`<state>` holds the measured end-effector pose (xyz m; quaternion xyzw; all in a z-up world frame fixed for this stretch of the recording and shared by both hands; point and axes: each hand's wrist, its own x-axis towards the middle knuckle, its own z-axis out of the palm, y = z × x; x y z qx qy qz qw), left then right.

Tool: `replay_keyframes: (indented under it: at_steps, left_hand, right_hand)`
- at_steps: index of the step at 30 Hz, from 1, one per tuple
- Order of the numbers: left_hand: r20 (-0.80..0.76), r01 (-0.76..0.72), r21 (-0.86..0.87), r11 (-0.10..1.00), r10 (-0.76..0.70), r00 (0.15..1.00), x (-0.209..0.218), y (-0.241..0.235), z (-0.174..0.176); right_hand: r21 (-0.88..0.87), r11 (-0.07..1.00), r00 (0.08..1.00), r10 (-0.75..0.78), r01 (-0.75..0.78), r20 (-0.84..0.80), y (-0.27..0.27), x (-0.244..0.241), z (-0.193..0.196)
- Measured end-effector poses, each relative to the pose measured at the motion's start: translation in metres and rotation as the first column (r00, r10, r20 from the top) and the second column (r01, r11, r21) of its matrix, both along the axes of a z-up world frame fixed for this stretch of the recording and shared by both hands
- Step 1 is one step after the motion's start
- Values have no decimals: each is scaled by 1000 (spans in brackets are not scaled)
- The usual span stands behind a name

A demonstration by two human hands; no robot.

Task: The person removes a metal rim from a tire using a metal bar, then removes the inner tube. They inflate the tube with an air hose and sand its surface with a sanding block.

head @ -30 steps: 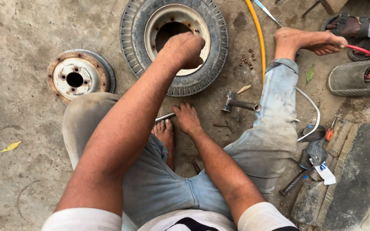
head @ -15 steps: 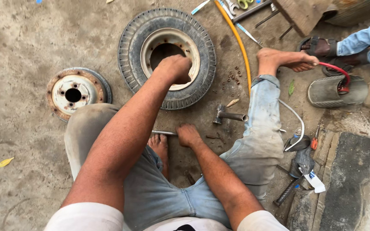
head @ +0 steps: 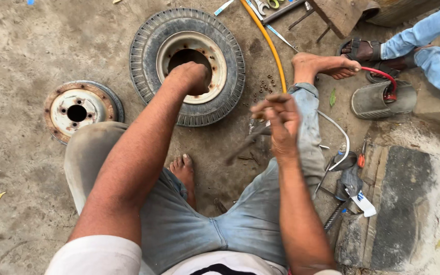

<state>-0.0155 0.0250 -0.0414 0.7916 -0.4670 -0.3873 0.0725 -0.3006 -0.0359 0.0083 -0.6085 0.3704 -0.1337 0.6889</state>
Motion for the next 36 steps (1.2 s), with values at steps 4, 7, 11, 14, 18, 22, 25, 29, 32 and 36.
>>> replay_keyframes:
  at_steps: [4, 7, 11, 14, 18, 22, 25, 29, 32, 36]
  left_hand:
    - [67, 51, -13, 999, -50, 996, 4, 0, -7]
    - [22, 47, 45, 998, -48, 999, -12, -2, -18]
    - [-19, -26, 20, 999, 26, 999, -2, -2, -15]
    - [33, 7, 48, 999, -9, 999, -2, 1, -28]
    - [108, 46, 68, 997, -53, 993, -6, 11, -55]
    - [97, 130, 114, 985, -141, 985, -23, 13, -61]
    - [135, 158, 147, 977, -178, 975, -31, 13, -70]
    - [160, 169, 198, 965, -202, 966, -41, 11, -85]
    - [122, 131, 207, 969, -159, 980, -43, 6, -94]
    - [80, 91, 184, 979, -107, 991, -37, 0, -110]
  right_hand:
    - [295, 938, 909, -47, 183, -414, 50, -34, -106]
    - [267, 941, 892, -70, 207, -447, 64, -41, -133]
    - [122, 989, 987, -71, 88, -142, 39, -16, -108]
    - [209, 970, 948, -52, 123, -315, 56, -38, -132]
    - [-189, 981, 843, -60, -50, -535, 42, -58, -184]
    - [-641, 730, 857, -155, -236, -491, 31, -69, -153]
    - [-444, 885, 861, -112, -141, -497, 26, -63, -121]
    - [-247, 960, 793, -44, -135, -607, 27, -48, -83]
    - [-517, 798, 830, -36, -311, -556, 34, -26, -51]
    - [-403, 804, 680, 3, -438, -734, 28, 23, -27]
